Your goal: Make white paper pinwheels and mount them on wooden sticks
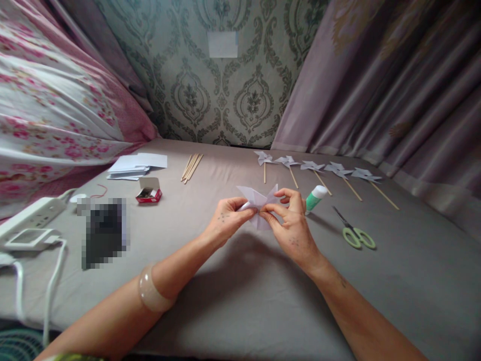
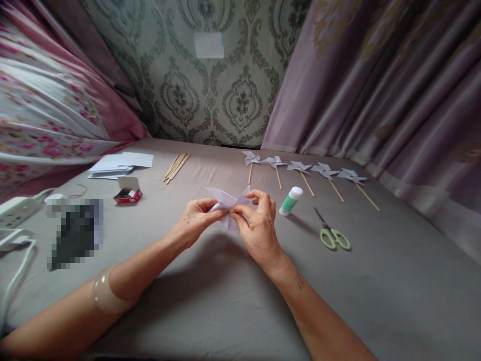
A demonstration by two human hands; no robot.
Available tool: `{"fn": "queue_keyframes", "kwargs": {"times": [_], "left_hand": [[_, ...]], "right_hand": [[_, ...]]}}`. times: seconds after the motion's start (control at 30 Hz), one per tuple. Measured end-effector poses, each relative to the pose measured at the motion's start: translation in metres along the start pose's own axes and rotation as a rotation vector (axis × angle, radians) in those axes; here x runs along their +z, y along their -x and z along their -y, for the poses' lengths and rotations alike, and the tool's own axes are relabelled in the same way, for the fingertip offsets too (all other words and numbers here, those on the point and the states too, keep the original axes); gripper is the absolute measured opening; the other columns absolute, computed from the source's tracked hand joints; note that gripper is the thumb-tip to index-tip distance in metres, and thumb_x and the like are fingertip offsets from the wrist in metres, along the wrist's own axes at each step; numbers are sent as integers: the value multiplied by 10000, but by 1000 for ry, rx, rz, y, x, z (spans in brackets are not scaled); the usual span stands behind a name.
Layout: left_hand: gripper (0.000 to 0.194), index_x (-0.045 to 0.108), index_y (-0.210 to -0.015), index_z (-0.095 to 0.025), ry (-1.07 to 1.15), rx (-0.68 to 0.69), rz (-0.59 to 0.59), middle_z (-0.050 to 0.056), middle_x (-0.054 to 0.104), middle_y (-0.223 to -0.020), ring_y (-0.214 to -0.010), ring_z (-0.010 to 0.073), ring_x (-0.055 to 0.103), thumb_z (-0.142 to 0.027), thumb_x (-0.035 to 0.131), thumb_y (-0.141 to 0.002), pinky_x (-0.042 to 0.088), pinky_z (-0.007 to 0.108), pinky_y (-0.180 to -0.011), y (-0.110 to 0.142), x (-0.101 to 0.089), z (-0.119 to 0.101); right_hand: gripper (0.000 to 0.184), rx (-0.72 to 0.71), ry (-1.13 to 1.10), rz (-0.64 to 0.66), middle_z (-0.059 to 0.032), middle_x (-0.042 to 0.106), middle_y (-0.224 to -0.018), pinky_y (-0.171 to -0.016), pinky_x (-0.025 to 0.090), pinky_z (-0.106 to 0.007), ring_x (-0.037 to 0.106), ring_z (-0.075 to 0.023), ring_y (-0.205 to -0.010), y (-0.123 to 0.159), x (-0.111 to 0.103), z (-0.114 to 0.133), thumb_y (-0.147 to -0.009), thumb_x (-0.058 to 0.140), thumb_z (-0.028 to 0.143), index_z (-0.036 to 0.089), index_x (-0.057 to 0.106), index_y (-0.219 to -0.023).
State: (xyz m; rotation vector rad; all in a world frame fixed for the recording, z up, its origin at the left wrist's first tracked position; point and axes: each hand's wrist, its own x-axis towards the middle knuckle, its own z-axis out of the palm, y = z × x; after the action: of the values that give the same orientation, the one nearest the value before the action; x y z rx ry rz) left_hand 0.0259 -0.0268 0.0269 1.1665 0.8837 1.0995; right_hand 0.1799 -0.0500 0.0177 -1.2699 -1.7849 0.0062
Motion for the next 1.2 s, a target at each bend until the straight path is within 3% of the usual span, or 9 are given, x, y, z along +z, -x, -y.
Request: {"fn": "queue_keyframes", "kwargs": {"times": [1.2], "left_hand": [[223,722,-750,-102,-1,3,34,21,645,-673,-630,116,511,-282,736,-619,355,228,-610,-3,-4,6]], "right_hand": [[109,52,-72,30,-76,507,-1086,-918,436,-456,501,-230,-951,-1,-1,-1,-828,618,250,242,718,-787]]}}
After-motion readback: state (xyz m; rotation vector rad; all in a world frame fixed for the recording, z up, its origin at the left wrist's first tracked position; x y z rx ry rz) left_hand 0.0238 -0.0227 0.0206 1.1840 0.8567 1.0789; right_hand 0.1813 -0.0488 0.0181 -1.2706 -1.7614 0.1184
